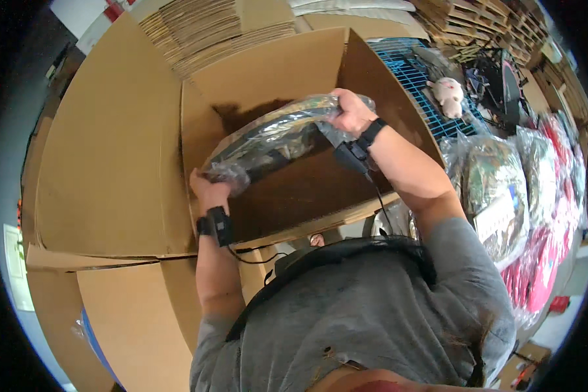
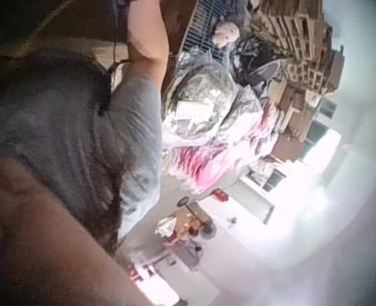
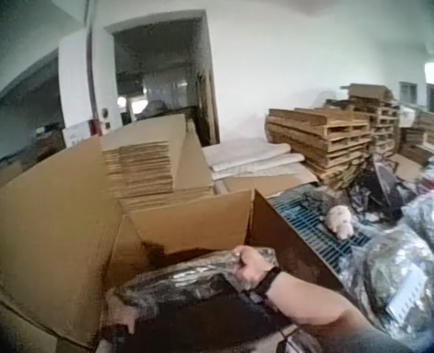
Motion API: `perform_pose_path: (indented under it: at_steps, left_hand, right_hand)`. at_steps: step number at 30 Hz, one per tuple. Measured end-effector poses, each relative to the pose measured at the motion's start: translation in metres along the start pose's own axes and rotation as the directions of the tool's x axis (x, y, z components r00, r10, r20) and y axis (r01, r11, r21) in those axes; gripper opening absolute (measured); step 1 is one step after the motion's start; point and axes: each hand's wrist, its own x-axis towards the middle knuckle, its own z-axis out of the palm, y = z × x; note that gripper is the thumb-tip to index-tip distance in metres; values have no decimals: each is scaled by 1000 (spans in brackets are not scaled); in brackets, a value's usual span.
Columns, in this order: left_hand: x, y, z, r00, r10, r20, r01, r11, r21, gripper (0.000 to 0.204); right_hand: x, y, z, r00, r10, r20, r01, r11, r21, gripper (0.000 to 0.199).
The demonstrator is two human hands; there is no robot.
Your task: The person repeatedly picks up round, camouflage-patterned items wrapped in clear plastic, peels off a white shipping label, and places the items into a large cardboard box. The process is repeated for multiple items in a warehouse setting.
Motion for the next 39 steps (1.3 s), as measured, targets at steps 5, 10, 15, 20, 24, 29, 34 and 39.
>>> perform_pose_path:
  at_steps: [5, 10, 15, 20, 24, 29, 34, 39]
  left_hand:
    - [34, -27, 16, 999, -33, -24, 35, 994, 105, 47]
    - [132, -67, -61, 973, -121, -199, 216, 785, 581, 49]
    - [200, -80, -159, 955, -229, -190, 282, 500, 819, 47]
    - [220, -107, -226, 951, -205, -232, 310, 618, 722, 27]
    - [203, -114, -198, 976, -3, -218, 215, 171, 961, 20]
    - [216, -121, -172, 919, -181, -350, 360, 23, 933, 24]
    - [199, -99, -111, 615, -772, -161, 398, 127, 909, 32]
    - [50, -130, 26, 696, -702, 153, -38, 177, 984, 43]
  right_hand:
    - [55, 9, -54, 994, 0, -107, -4, 999, -42, 17]
    - [94, 71, -200, 958, -113, -262, 31, 955, -296, 25]
    - [76, 106, -225, 765, 236, -600, -588, 636, -500, 44]
    - [51, 74, -191, 776, 311, -549, -555, -77, -828, 62]
    - [22, 40, -135, 832, 331, -446, -191, -584, -789, 64]
    - [-82, 21, -52, 994, 76, 76, 87, -156, -984, 65]
    - [-215, 37, -45, 799, -469, 376, 405, -44, -913, 39]
    - [-345, 108, -123, 763, -629, -147, -16, 210, -978, 35]
